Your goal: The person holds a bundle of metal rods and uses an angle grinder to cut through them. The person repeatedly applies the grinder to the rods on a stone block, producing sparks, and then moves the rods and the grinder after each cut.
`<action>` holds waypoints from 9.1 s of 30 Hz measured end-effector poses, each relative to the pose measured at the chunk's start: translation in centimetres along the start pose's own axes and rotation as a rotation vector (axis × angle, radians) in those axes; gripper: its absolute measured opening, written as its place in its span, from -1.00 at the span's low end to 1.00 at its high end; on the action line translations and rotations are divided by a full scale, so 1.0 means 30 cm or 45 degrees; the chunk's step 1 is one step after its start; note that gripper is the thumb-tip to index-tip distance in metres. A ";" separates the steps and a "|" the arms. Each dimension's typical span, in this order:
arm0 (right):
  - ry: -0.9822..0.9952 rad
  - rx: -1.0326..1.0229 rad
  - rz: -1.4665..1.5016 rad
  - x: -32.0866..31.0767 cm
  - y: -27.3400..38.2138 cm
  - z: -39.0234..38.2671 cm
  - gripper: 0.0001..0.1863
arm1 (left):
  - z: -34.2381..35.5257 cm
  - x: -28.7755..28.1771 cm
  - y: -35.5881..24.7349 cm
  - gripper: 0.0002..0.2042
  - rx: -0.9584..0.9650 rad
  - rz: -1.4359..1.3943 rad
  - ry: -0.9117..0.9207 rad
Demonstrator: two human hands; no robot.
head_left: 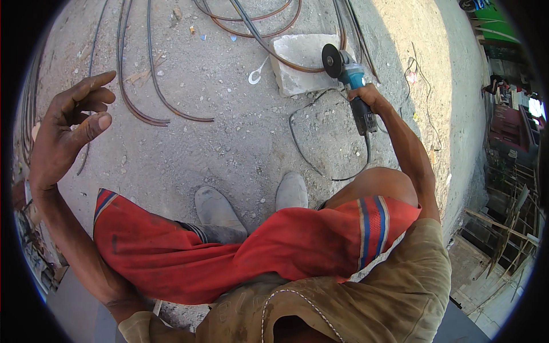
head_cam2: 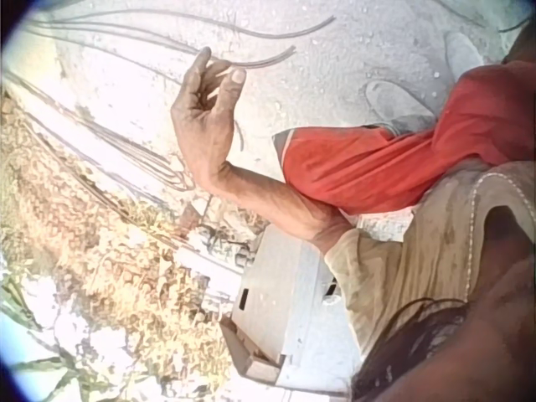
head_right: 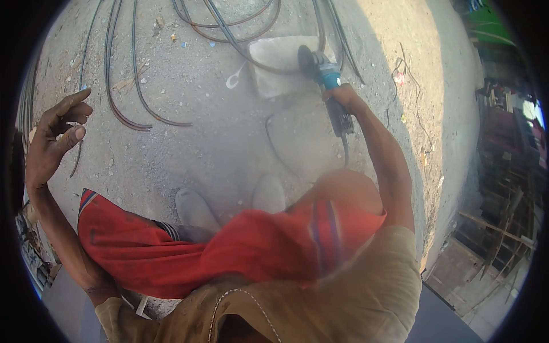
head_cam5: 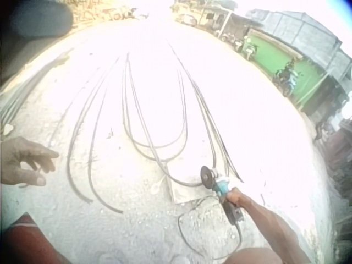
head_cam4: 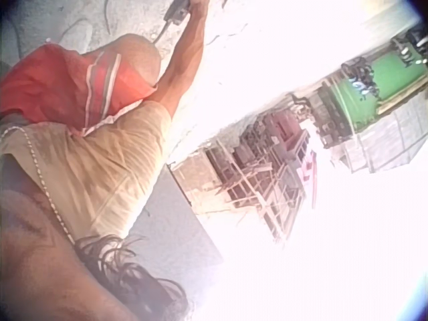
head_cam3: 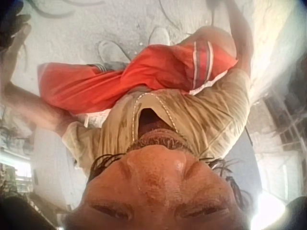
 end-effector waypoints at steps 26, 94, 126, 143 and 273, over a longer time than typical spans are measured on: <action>0.004 0.028 0.187 0.003 -0.061 -0.098 -0.75 | 0.078 0.296 -0.124 -0.73 0.155 0.212 0.386; 0.022 -0.073 -0.003 -0.007 -0.013 -0.022 -0.70 | -0.022 0.144 0.215 -0.38 -0.223 0.205 0.207; 0.019 -0.017 -0.051 -0.004 -0.051 -0.034 -0.78 | -0.014 0.147 0.181 -0.36 -0.134 0.250 0.172; 0.041 -0.011 -0.042 0.012 -0.124 -0.091 -0.73 | -0.004 0.149 0.184 -0.37 -0.144 0.256 0.216; 0.152 0.090 -0.111 -0.044 -0.021 -0.064 -0.73 | -0.028 0.130 0.174 -0.35 -0.138 0.332 0.162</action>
Point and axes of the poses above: each hand's wrist, its own z-axis towards the middle knuckle, its own x-axis out of the palm, y = z × x, the point moved 3 cm from there along z, towards the middle knuckle, and after that the axes turned 10 degrees about -x, right-handed, at the moved point
